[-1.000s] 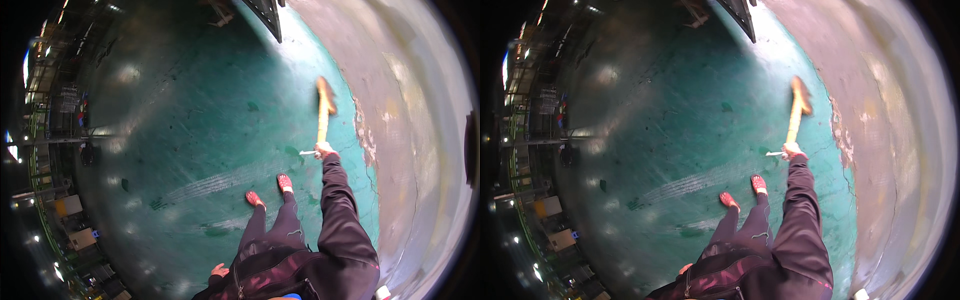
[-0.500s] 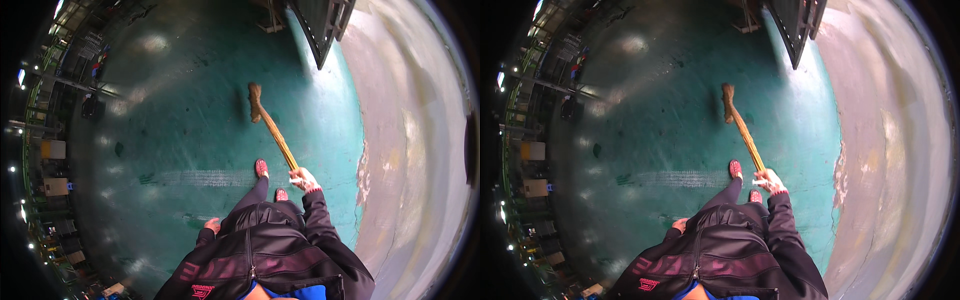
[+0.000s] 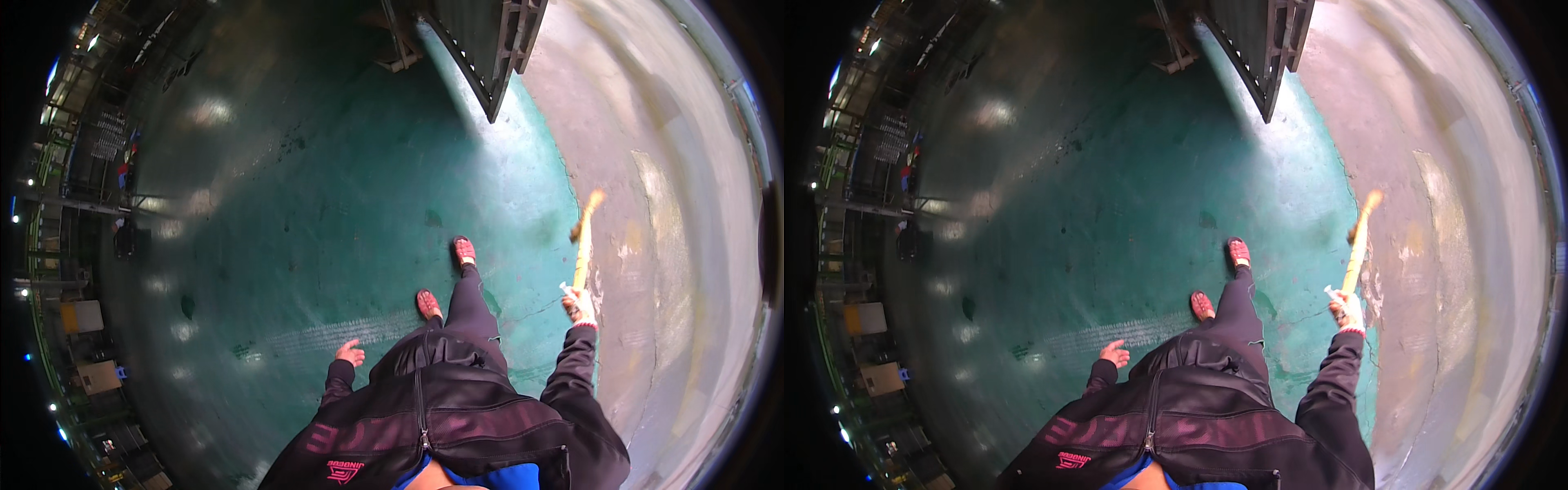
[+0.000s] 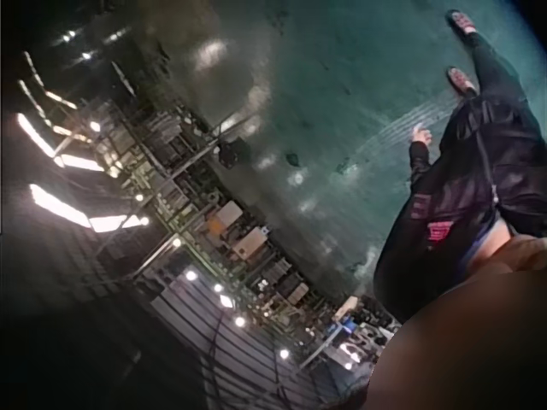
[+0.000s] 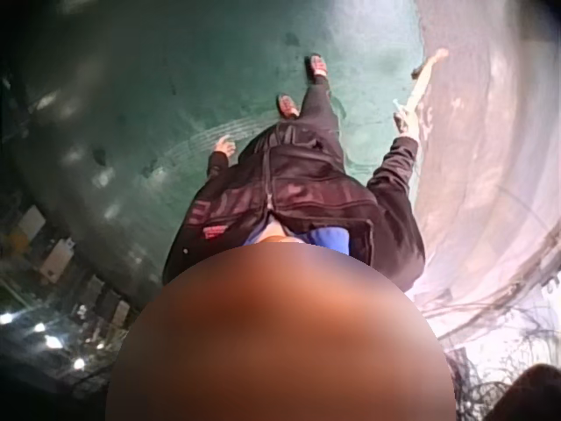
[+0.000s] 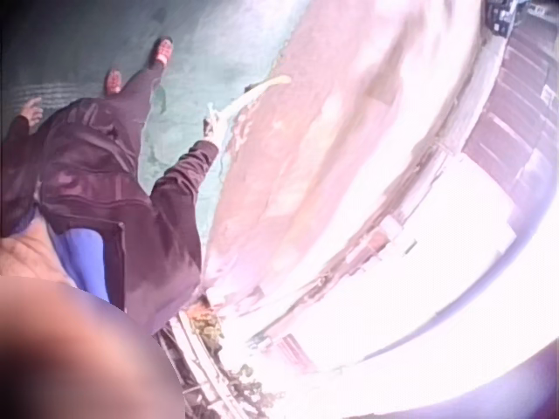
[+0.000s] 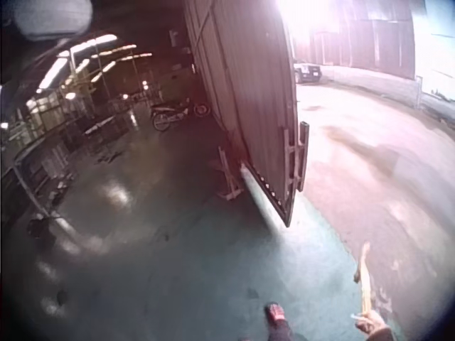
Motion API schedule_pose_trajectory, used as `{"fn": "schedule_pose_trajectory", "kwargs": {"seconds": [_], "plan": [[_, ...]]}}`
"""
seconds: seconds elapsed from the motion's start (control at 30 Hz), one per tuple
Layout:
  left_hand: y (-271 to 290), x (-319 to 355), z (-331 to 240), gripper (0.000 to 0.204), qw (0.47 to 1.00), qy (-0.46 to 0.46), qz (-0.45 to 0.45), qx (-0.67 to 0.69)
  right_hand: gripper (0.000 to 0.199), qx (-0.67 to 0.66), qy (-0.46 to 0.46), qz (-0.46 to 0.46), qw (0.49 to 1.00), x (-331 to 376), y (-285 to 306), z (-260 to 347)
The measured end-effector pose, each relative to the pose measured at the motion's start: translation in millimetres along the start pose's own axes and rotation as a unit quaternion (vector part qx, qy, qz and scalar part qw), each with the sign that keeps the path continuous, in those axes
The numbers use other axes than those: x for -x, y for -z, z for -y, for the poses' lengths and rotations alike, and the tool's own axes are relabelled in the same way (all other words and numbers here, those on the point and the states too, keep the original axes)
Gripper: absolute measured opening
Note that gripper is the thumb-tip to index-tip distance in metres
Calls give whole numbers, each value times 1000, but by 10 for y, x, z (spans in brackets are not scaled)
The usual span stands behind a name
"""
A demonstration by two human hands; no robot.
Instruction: The person sweeps a green-painted concrete floor in a workshop using a long-handled broom. They move around the space, sweeping near a red stool, a table, and various stored items, and continue toward the doorway area.
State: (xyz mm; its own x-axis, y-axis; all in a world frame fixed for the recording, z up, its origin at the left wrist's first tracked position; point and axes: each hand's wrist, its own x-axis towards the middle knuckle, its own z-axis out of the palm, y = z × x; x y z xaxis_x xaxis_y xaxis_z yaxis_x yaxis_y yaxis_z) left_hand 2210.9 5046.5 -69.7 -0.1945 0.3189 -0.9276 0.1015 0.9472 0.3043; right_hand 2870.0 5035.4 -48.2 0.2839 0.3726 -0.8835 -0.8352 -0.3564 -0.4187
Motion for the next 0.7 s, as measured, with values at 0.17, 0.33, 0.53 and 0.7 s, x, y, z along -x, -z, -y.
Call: {"fn": "schedule_pose_trajectory", "kwargs": {"seconds": [0.17,0.33,0.53,0.7], "plan": [[-200,15,-32,36,998,-15,8,55,23,-252,17,27,967,-984,-266,1087],[-529,252,-292,37,929,-168,44,-328,10,-158,-52,61,984,-2023,-1220,1345],[-933,589,-1328,41,998,61,-18,-30,17,353,-34,14,935,-2638,-2713,685],[-1185,739,-1798,42,999,17,-29,-5,31,676,105,9,729,-2075,-3582,-325]]}}
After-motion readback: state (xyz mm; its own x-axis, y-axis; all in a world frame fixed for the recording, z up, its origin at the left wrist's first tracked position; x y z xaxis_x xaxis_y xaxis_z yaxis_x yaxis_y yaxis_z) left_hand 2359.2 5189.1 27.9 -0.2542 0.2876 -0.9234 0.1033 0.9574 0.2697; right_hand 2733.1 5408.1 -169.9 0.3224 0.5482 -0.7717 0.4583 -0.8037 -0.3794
